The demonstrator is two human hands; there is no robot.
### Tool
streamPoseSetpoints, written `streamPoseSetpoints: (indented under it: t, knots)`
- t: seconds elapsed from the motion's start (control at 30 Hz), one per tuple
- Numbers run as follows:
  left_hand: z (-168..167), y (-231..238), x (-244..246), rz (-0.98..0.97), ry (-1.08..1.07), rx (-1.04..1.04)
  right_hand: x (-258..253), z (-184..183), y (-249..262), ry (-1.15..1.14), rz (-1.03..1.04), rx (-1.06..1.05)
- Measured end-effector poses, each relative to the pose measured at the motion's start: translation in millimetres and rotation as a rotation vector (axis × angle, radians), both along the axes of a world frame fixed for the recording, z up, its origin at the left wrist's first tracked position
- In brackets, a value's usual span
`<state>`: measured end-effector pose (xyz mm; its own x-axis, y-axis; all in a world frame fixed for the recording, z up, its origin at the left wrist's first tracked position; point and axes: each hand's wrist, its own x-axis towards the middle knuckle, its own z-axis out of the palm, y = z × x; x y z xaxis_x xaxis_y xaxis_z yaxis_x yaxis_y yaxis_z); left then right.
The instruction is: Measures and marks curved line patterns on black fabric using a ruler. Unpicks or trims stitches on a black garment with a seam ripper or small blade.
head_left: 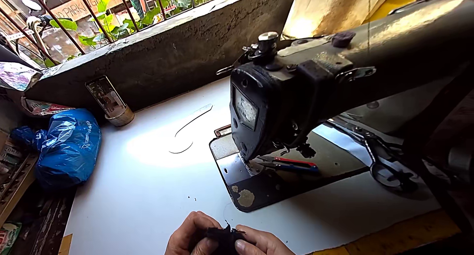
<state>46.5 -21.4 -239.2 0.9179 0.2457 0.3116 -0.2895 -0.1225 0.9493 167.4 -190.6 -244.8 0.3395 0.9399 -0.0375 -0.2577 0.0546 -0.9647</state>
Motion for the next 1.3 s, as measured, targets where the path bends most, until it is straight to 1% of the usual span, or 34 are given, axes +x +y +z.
streamPoseSetpoints:
  t: [0.1, 0.17, 0.27, 0.37, 0.5, 0.63, 0.8, 0.87, 0.97, 1.13, 1.3]
  knots:
    - [5, 3, -1, 0.0, 0.116, -0.049, -1, 3, 0, -0.18, -0.084, -0.049]
    - [8, 2, 0, 0.017, 0.194, -0.126, 3, 5, 0, -0.313, -0.14, -0.047]
    - [13, 0, 1, 0.082, 0.324, -0.223, 10, 9, -3, -0.441, -0.165, -0.015]
    - [18, -2, 3, 0.136, 0.463, -0.257, 5, 5, -6, -0.625, -0.217, 0.055]
    - [19, -4, 3, 0.126, 0.511, -0.247, -4, -6, -9, -0.773, -0.283, 0.122]
    - [18, -4, 1, 0.111, 0.51, -0.259, -3, -8, -11, -0.797, -0.269, 0.111]
    - [21, 2, 1, 0.008, 0.544, -0.276, -3, -8, -12, -0.752, -0.227, 0.114]
    - [23, 0, 3, 0.049, 0.529, -0.25, -3, -8, -11, -0.733, -0.222, 0.126]
    - [20, -6, 5, 0.12, 0.434, -0.257, 0, -4, -8, -0.727, -0.238, 0.089]
    - [17, -11, 4, 0.114, 0.343, -0.266, 4, 8, -2, -0.809, -0.224, -0.006]
    - [20, -7, 5, 0.077, 0.329, -0.211, -2, 16, 3, -0.665, -0.218, 0.038]
